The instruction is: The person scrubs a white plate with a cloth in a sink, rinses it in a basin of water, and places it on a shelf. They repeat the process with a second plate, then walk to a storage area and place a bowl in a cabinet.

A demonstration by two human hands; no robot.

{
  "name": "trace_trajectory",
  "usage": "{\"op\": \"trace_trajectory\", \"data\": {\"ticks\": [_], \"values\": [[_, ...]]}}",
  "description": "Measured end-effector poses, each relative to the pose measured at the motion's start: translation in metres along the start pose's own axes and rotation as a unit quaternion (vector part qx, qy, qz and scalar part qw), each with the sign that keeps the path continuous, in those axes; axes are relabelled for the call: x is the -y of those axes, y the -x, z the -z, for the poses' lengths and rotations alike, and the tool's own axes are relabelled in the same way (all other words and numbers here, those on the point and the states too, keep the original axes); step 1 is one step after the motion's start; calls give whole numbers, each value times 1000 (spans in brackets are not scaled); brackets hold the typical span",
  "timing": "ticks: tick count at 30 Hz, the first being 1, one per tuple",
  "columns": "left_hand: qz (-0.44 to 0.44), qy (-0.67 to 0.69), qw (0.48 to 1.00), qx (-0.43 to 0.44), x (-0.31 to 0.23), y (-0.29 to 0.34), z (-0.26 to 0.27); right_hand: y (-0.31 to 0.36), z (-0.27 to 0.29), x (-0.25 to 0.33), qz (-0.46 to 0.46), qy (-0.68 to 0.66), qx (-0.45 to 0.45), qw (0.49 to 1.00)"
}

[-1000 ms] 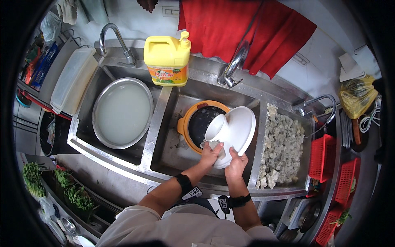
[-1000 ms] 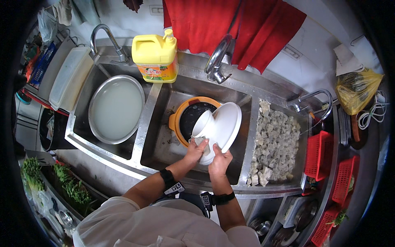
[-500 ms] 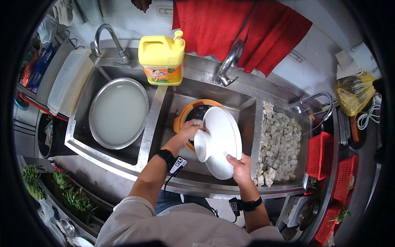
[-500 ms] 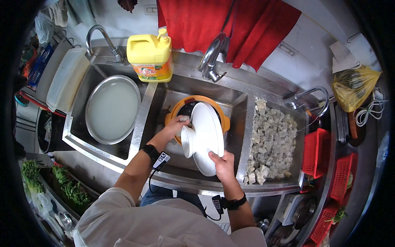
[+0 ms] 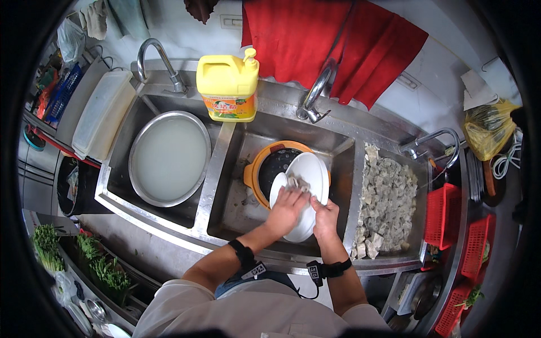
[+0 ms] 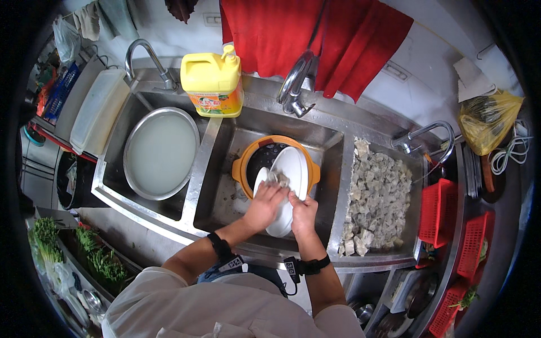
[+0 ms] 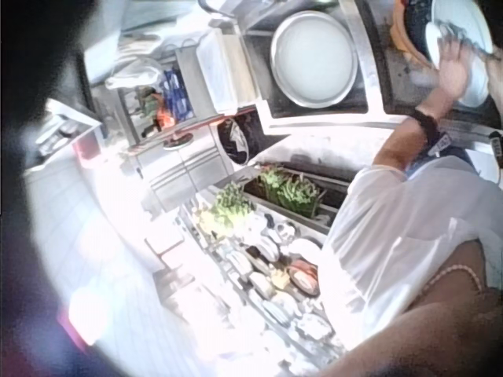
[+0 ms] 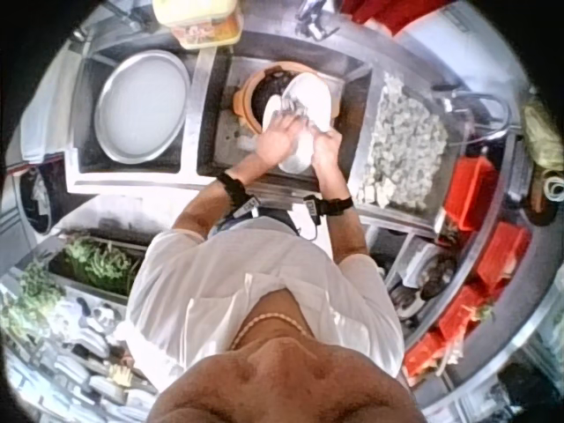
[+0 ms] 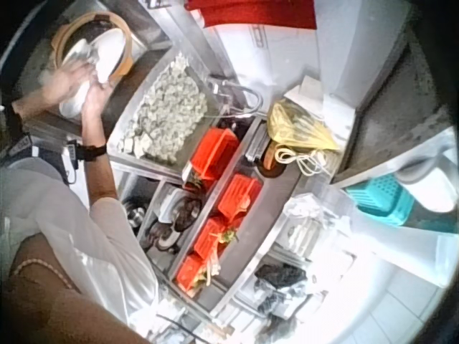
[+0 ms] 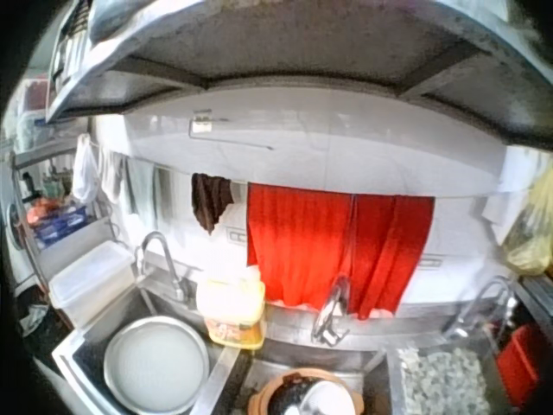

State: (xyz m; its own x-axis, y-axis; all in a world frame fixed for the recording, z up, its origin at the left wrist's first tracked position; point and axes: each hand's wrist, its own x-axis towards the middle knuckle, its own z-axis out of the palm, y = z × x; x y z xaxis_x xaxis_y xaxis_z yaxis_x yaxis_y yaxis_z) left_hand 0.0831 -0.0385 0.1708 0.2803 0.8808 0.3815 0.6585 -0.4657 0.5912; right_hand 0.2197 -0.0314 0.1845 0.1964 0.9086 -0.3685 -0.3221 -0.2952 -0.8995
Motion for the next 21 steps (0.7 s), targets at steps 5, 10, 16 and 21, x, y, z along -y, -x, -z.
{"op": "trace_trajectory", "data": {"ticks": [5, 10, 16, 21], "values": [[-43, 50, 995, 69, 7, 43, -9, -5, 7, 12, -28, -62, -41, 997], [-71, 102, 986, 110, 34, 70, -19, -3, 18, 22, -20, -79, -49, 996], [116, 152, 976, 106, 74, 93, -39, 5, 35, 28, -10, -97, -21, 995], [320, 257, 912, -18, 83, 64, -18, 10, 47, 23, 8, -68, 6, 998]]}}
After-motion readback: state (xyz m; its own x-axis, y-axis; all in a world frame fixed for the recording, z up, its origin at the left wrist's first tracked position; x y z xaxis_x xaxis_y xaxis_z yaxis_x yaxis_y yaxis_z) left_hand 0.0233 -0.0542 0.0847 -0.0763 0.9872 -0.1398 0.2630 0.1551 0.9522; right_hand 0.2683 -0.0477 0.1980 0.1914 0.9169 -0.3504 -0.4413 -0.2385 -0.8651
